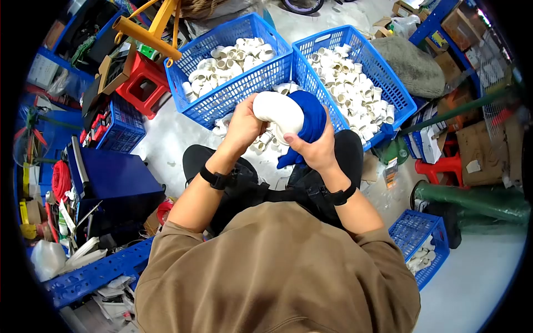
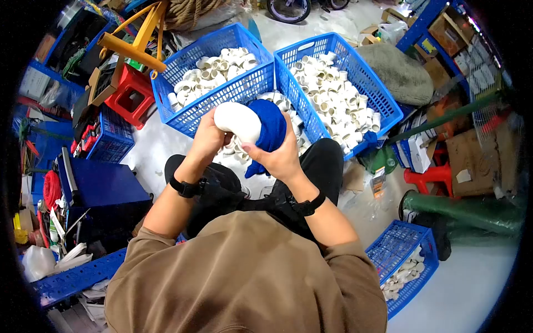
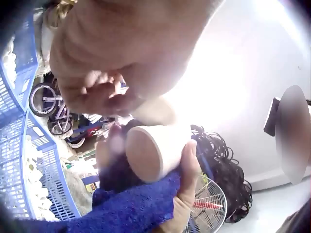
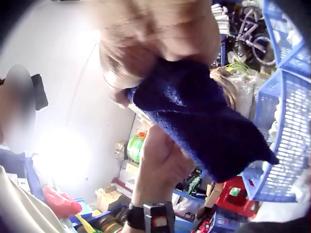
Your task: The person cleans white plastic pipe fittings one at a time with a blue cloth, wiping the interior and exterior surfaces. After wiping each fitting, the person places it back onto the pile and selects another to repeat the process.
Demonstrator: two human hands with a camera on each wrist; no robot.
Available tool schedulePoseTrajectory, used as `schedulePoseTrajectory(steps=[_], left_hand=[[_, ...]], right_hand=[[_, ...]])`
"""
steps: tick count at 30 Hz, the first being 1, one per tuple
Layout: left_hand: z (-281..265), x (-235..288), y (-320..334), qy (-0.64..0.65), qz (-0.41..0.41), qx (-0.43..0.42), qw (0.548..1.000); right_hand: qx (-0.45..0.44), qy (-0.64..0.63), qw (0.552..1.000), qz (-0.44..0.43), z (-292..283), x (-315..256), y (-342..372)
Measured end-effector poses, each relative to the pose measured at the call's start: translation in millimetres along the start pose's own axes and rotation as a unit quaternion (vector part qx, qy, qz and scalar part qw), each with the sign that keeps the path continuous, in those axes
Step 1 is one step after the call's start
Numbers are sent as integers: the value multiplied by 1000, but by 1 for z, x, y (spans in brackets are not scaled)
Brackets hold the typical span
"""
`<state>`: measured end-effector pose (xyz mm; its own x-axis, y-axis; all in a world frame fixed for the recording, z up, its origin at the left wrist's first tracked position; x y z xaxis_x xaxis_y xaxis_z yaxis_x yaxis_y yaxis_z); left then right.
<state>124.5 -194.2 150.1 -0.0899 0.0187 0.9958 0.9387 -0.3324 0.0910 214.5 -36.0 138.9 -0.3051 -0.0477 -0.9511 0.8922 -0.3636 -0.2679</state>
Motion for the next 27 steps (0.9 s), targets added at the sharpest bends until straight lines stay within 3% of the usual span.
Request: schedulePoseTrajectory(steps=[1, 3, 4, 5, 8, 11, 16, 19, 22, 23, 25, 26, 27], left_hand=[[-4, 0, -1, 2, 2, 3, 1000], [-14, 1, -3, 99, -102, 80, 987], [-11, 11, 5, 176, -111, 58, 976], [-7, 23, 16, 204, -127, 27, 970], [7, 22, 32, 249, -92, 7, 964], [8, 14, 31, 254, -9, 19, 967], [16, 1, 36, 229, 106, 102, 962], [4, 11, 38, 182, 100, 105, 972], [2, 15, 31, 126, 213, 152, 957], [-2, 13, 30, 131, 225, 149, 954], [-8, 9, 28, 147, 199, 140, 959], [-11, 7, 27, 164, 173, 131, 962], [-13, 5, 23, 210, 131, 120, 961]], right_hand=[[-4, 1, 1000, -2, 1, -2, 1], [44, 189, 975, -106, 1, -11, 6], [67, 250, 940, -223, 2, -7, 3], [96, 335, 874, -339, 3, -6, 0], [-40, 279, 901, -331, 13, -10, 3], [-39, 263, 889, -373, 30, -26, 6], [81, 278, 907, -307, 50, -27, -1], [107, 257, 914, -295, 59, -24, -11], [145, 177, 963, -143, 64, -31, -14], [146, 168, 974, -43, 62, -28, -17], [46, 39, 993, 99, 53, -23, -28], [5, 12, 995, 103, 49, -25, -29], [-23, 69, 991, 116, 45, -22, -31]])
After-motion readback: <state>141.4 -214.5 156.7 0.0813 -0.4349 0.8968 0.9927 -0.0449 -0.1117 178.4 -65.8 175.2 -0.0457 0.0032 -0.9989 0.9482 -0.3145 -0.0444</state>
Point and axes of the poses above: each hand's wrist, its own y-axis away from the middle knuckle, its own z-axis out of the palm, x = y × z, the point moved 1 cm from there along -y, towards the middle knuckle, and after that the axes turned 7 degrees about x, right-handed, at the moved point
